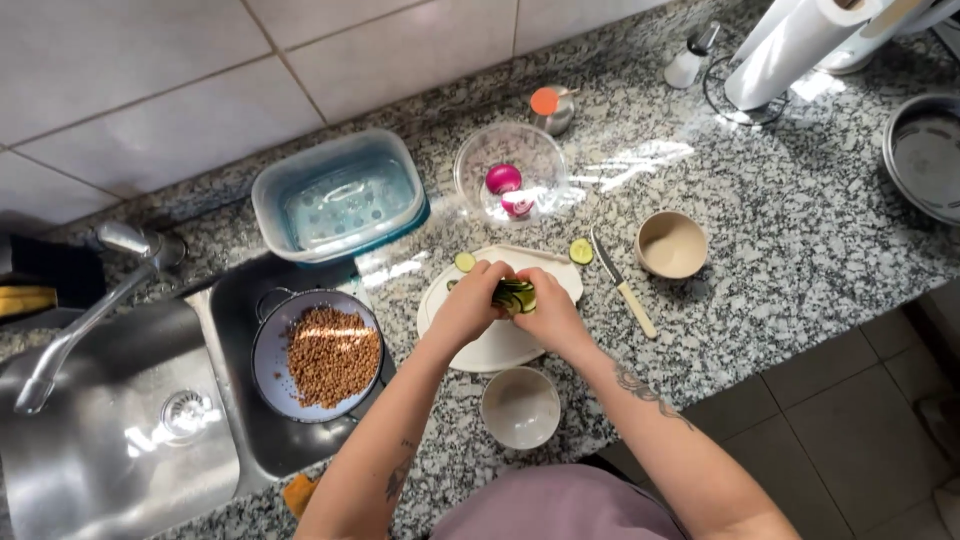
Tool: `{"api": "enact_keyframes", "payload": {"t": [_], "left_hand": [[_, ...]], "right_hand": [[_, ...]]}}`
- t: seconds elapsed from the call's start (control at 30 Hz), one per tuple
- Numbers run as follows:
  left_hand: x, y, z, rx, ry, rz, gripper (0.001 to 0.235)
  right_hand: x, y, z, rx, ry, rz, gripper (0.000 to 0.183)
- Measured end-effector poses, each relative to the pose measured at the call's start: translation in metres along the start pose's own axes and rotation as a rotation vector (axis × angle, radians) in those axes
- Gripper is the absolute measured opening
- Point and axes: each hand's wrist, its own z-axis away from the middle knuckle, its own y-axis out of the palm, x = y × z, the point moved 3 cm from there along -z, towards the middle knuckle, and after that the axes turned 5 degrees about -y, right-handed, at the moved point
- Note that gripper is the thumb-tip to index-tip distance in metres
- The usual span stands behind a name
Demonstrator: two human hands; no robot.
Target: The person slices a cucumber into thin rounds on a white cutting board using a knife, then transfers the slices into a small bowl. They then peel and slice a red onion on the same board, discarding the peels into a trash bin.
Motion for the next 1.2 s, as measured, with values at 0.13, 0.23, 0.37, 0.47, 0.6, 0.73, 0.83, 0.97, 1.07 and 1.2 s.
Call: {"api": "enact_keyframes", "payload": {"t": [0.13,0.23,0.37,0.47,0.6,0.73,0.83,0.97,1.07,1.2], "left_hand": [[-0.023,-0.012,0.035,0.014,-0.003,0.042,0.051],[-0.042,-0.016,0.068,0.044,-0.041,0.090,0.048],[-0.042,0.002,0.098,0.116,-0.134,0.198,0.051],[-0.036,0.022,0.105,0.117,-0.177,0.245,0.050],[-0.050,0.034,0.122,0.086,-0.177,0.253,0.059],[-0.059,0.042,0.135,0.023,-0.118,0.283,0.072],[-0.061,0.043,0.140,0.042,-0.081,0.223,0.064],[-0.064,0.039,0.140,-0.018,0.027,0.213,0.030],[-0.061,0.038,0.133,-0.047,0.016,0.130,0.025],[-0.037,0.006,0.084,-0.039,-0.260,0.040,0.023]], "right_hand": [[0.026,-0.014,0.033,0.071,0.051,-0.067,0.057],[0.034,-0.016,0.059,0.135,0.088,-0.092,0.058],[0.027,-0.013,0.086,0.209,0.152,-0.150,0.057],[0.034,-0.018,0.098,0.311,0.167,-0.086,0.062],[0.033,-0.013,0.118,0.383,0.171,-0.166,0.071],[0.006,-0.005,0.126,0.371,0.159,-0.313,0.072],[0.008,-0.014,0.125,0.297,0.197,-0.147,0.055],[-0.020,-0.014,0.120,0.170,0.213,0.117,0.039],[-0.024,-0.004,0.127,0.356,0.397,0.049,0.050],[-0.047,0.020,0.126,0.402,0.508,-0.274,0.055]]}}
